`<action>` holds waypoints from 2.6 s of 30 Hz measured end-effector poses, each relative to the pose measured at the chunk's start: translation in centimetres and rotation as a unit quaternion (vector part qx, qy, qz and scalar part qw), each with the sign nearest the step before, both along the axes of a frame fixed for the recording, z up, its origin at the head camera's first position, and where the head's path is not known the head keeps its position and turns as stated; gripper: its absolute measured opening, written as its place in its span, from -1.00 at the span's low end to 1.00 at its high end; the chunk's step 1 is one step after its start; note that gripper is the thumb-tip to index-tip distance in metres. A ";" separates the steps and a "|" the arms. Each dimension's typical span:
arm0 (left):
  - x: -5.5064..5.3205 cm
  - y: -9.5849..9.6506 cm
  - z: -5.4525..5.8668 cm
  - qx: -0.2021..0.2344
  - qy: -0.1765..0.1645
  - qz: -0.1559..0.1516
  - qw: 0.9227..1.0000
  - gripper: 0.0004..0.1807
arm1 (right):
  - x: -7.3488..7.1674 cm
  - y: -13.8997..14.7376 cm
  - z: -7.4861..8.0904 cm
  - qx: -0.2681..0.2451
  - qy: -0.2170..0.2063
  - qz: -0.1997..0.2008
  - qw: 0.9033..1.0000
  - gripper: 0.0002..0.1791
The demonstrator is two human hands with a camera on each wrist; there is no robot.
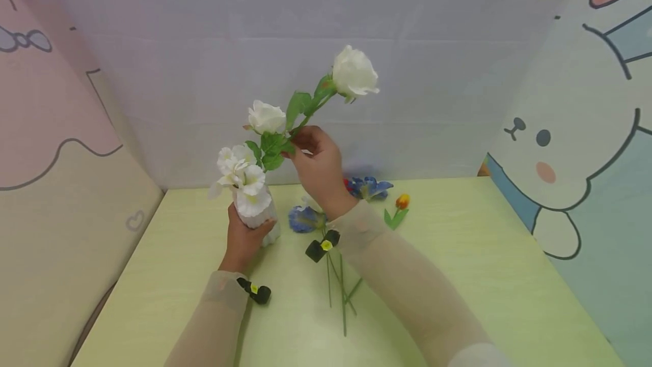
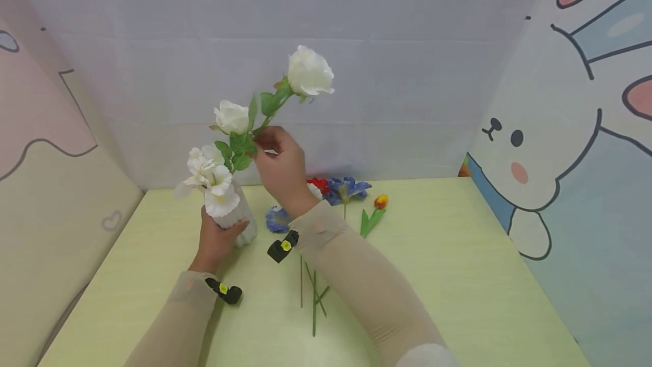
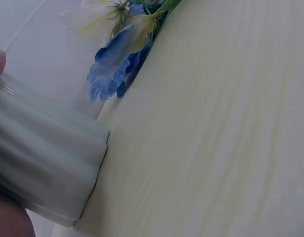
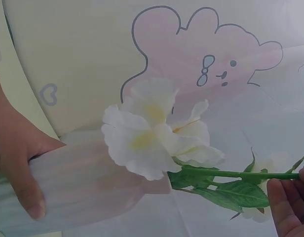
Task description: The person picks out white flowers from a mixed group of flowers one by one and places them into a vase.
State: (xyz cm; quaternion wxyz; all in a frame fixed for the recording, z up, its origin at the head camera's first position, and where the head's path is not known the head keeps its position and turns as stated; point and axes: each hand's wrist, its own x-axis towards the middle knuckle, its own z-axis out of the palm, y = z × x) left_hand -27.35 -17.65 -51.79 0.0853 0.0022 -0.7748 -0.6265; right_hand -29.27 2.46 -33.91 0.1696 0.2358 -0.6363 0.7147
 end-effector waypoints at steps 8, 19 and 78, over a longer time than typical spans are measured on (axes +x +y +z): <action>-0.5 -0.4 -1.5 -0.007 0.020 0.009 1.000 0.10 | 0.7 -1.0 -1.0 0.058 -0.023 -0.034 0.997 -0.82; -0.8 -0.3 -2.1 -0.012 0.033 0.024 0.999 0.09 | 0.8 -2.1 -2.6 0.100 -0.050 -0.037 0.993 -0.84; -0.8 -0.3 -2.1 -0.004 0.070 0.008 0.997 0.06 | 1.3 -4.6 -3.8 0.106 -0.078 -0.097 0.987 -0.87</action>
